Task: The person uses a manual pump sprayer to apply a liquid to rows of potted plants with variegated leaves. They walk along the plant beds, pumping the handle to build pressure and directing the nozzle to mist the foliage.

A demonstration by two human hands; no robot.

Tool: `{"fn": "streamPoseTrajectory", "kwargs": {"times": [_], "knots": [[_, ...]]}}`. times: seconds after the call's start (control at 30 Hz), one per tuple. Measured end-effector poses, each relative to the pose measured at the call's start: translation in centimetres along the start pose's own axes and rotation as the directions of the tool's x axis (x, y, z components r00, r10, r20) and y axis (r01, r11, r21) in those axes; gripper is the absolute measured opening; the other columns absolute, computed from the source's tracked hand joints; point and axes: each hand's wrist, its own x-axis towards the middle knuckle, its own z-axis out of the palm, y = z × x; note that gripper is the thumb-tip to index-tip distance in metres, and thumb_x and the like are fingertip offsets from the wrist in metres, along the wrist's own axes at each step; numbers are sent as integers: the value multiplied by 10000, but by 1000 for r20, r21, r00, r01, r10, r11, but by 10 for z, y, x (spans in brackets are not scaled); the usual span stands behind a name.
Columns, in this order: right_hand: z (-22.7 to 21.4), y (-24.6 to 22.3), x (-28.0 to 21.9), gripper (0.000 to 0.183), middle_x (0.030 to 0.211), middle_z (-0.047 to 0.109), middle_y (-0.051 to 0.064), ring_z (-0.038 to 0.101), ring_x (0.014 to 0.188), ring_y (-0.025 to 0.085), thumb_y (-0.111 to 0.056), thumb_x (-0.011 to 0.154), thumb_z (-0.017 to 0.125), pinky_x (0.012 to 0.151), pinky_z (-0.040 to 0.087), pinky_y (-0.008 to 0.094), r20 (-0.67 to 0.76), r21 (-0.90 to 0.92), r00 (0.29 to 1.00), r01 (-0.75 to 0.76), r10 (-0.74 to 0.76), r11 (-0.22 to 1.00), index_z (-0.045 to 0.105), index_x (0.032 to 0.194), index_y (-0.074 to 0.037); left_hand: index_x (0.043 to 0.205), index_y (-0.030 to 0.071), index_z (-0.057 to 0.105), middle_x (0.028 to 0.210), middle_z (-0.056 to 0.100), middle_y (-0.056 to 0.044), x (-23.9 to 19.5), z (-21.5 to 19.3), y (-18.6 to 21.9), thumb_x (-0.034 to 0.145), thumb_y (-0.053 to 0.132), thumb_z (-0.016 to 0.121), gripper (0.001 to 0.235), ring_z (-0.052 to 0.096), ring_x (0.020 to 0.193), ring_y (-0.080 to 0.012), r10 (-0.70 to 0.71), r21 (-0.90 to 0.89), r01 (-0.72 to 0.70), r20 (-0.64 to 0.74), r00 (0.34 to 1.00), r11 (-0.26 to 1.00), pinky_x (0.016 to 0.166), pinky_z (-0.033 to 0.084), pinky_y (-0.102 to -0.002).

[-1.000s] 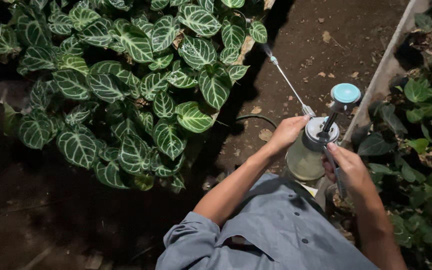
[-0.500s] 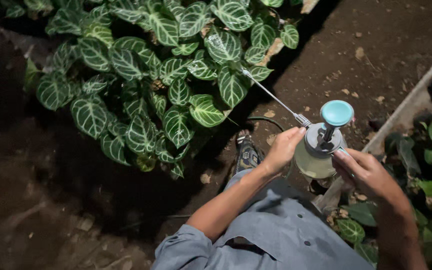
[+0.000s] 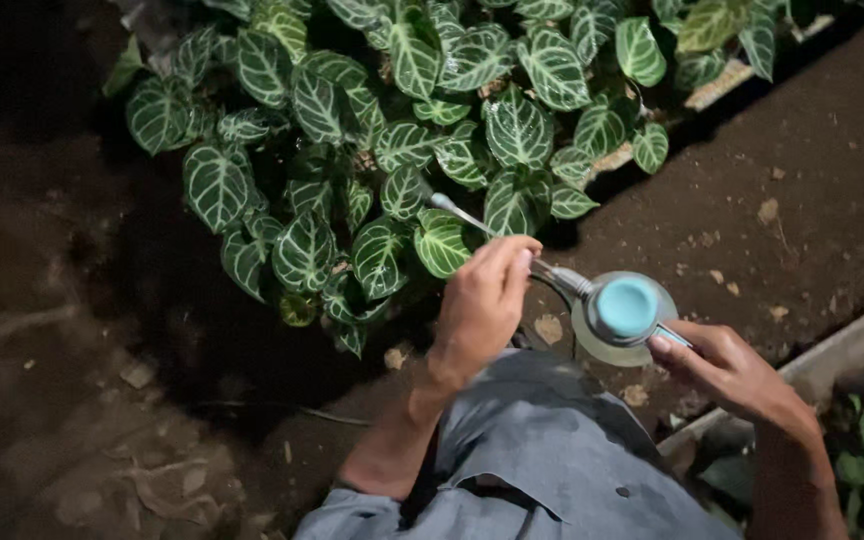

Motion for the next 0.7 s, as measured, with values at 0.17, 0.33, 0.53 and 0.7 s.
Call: {"fn": "streamPoseTrajectory", "kwargs": {"times": [0.17,0.33,0.53,0.7], "knots": [[-19,-25,32,397,749,626,-21,538,678,89,-405,961,537,569,428,290,-54,41,998,23,-20,999,705,1060,-58,1388,54,543,1285,644,-131,15,-10,32,1164,214,488,281,721,965,-164,225,-67,-233,-101,969,970,786,619,-274],[-22,-23,65,420,706,495,-8,428,623,108,-385,1073,510,532,328,295,-114,146,982,168,-152,975,628,923,-12,1642,230,258,1501,467,-166,61,38,31,1131,580,366,629,665,1072,-193,545,149,-531,-70,835,834,779,618,-246],[-31,-20,89,417,679,519,-1,436,578,113,-365,1053,497,511,341,292,-222,166,961,202,-163,965,622,865,-14,1342,135,577,1275,598,-197,123,106,34,963,620,483,623,631,623,-124,439,545,-500,250,863,673,441,444,-256],[-45,-30,84,444,682,483,-25,413,582,86,-423,1050,487,503,318,274,-206,267,977,112,-57,957,628,853,-51,1261,90,611,1131,647,-149,175,131,45,1066,307,606,292,585,562,-76,601,476,-571,104,792,669,421,427,-248]]}}
